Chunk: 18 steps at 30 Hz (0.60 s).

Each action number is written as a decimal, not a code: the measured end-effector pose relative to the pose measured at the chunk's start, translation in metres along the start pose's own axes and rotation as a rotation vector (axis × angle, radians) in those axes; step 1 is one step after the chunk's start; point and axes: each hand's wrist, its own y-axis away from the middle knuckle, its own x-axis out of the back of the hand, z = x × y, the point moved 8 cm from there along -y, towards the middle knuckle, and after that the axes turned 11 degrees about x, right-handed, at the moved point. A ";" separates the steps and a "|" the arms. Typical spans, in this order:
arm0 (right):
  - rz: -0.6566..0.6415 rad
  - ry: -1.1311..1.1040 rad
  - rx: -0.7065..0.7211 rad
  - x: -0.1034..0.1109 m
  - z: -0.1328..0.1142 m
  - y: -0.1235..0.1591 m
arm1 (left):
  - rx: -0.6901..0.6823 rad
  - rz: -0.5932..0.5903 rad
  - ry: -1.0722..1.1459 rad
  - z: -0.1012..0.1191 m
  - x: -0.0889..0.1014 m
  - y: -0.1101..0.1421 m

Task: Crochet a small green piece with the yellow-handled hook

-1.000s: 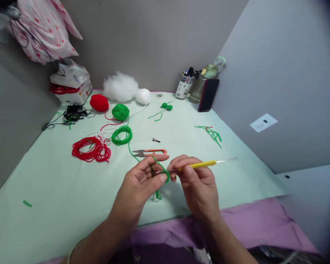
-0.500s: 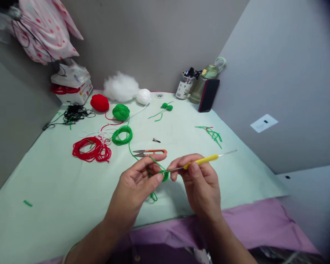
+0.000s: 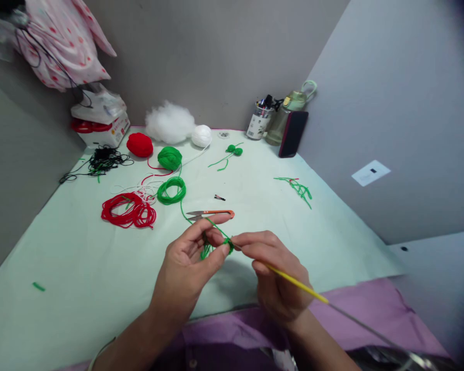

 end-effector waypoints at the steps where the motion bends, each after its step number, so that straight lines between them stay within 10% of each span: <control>1: -0.030 0.074 0.041 -0.002 -0.003 0.000 | 0.009 -0.012 0.025 -0.001 -0.001 0.000; 4: -0.086 0.226 0.117 -0.006 -0.009 0.003 | 0.138 -0.109 0.172 -0.010 -0.008 -0.002; 8: 0.125 -0.040 -0.160 0.005 0.012 0.006 | 0.306 -0.195 0.320 -0.019 -0.013 -0.005; 11: 0.310 -0.350 -0.342 0.006 0.029 0.009 | 0.249 -0.140 0.292 -0.014 -0.008 -0.007; 18: 0.258 -0.404 -0.403 -0.005 0.031 0.005 | 0.110 -0.082 0.115 -0.012 -0.005 -0.005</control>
